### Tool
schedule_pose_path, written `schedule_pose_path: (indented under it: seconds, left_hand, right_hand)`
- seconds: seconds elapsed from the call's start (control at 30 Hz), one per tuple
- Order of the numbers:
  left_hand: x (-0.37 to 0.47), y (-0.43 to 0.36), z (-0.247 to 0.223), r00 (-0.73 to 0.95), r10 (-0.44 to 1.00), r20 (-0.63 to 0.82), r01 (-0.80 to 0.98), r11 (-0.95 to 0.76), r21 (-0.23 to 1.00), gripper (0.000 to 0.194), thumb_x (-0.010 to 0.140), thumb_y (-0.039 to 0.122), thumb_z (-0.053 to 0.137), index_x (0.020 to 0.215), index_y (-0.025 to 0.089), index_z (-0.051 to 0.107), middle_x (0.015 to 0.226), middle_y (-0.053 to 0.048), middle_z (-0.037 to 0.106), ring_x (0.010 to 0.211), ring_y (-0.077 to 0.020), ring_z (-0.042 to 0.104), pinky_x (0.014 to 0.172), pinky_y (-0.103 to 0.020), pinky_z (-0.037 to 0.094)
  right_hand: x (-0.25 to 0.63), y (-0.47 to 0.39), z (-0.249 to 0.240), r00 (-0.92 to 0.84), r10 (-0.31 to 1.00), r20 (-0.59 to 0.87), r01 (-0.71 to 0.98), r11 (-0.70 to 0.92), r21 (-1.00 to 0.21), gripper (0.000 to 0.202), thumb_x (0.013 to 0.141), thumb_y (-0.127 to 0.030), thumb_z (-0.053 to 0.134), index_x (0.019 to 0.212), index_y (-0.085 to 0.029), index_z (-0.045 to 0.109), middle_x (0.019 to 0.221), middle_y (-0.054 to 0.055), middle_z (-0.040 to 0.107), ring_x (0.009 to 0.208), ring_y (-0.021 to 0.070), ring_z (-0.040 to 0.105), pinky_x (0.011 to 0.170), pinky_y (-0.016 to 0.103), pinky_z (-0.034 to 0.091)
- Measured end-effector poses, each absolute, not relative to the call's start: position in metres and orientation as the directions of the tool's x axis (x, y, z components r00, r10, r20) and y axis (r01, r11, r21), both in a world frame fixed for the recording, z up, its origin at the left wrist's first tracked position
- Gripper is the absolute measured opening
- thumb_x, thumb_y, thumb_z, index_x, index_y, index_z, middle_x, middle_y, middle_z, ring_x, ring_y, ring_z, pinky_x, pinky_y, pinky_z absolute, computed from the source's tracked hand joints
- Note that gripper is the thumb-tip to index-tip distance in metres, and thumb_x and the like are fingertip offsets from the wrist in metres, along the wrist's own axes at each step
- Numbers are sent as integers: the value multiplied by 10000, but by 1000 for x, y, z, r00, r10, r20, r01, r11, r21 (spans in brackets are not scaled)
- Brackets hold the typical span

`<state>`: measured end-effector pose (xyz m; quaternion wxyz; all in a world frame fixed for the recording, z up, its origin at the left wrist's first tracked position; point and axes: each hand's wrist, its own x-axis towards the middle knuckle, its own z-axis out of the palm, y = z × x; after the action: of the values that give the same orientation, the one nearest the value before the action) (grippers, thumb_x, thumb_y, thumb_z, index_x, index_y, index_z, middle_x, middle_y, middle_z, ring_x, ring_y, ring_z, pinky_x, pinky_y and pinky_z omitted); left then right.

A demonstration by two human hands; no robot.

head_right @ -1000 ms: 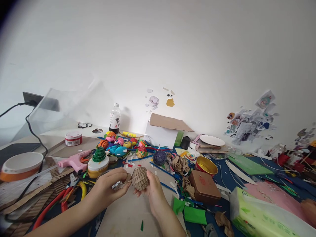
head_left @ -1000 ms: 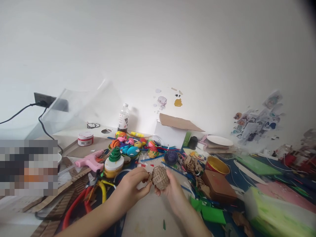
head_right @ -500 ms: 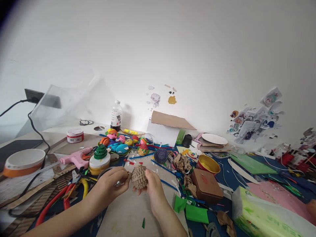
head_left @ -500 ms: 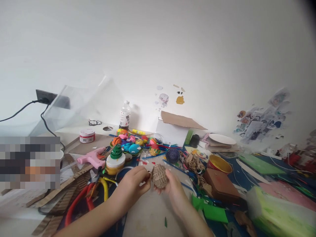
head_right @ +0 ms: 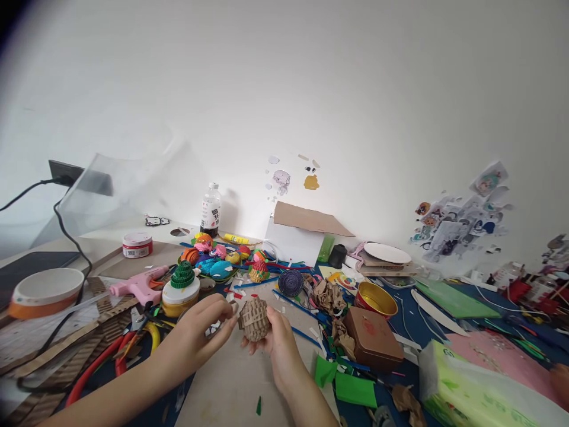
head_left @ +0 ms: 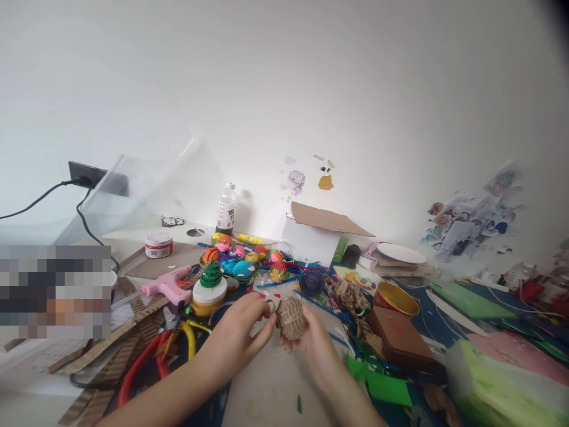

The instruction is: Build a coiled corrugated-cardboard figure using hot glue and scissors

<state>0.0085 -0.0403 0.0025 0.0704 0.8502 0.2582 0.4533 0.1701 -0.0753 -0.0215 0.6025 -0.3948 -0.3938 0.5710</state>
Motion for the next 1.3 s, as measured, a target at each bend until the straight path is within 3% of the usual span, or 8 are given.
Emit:
schedule_pose_path:
  seconds: [0.1, 0.27, 0.77, 1.07, 1.2, 1.3]
  left_hand:
    - [11, -39, -2, 461, 430, 776, 334, -895, 297, 91, 845, 157, 463, 844, 172, 553, 753, -45, 570, 705, -154, 551, 619, -240, 463]
    - [13, -35, -6, 455, 387, 802, 338, -908, 246, 127, 828, 122, 467, 773, 177, 567, 698, -31, 575, 650, -142, 553, 590, -228, 458]
    - [12, -28, -12, 511, 417, 752, 340, -901, 269, 184, 831, 110, 408, 742, 180, 554, 676, -22, 578, 619, -136, 552, 569, -224, 458]
    - [10, -31, -2, 390, 518, 762, 415, -837, 357, 122, 838, 127, 415, 761, 184, 490, 682, -3, 523, 624, -137, 527, 581, -232, 439]
    - [11, -34, -2, 479, 533, 698, 461, -829, 316, 198, 850, 147, 390, 667, 192, 450, 673, -15, 517, 623, -154, 524, 563, -249, 429]
    - [13, -33, -6, 477, 506, 719, 445, -844, 299, 125, 849, 153, 424, 748, 182, 491, 728, -32, 546, 683, -169, 548, 608, -260, 447]
  right_hand:
    - [169, -75, -22, 59, 998, 38, -371, 57, -927, 398, 726, -545, 569, 737, -156, 652, 623, 36, 614, 506, 146, 511, 468, 255, 370]
    - [170, -71, -24, 110, 992, 55, -306, 86, -948, 387, 721, -537, 572, 739, -161, 661, 622, 48, 628, 509, 165, 533, 442, 256, 368]
    - [174, -66, -32, 94, 983, 158, -179, 173, -968, 405, 716, -563, 582, 696, -165, 654, 568, 31, 604, 454, 159, 527, 390, 257, 373]
    - [170, -71, -25, 151, 979, 134, -121, 152, -981, 430, 721, -580, 553, 642, -168, 645, 563, 44, 613, 470, 170, 534, 419, 269, 377]
    - [170, -71, -25, 154, 976, 154, -121, 174, -977, 411, 725, -572, 565, 638, -176, 638, 571, 39, 607, 484, 171, 534, 415, 265, 376]
    - [171, -70, -24, 177, 971, 159, -118, 181, -976, 388, 724, -552, 583, 624, -181, 634, 553, 24, 586, 465, 153, 508, 407, 259, 379]
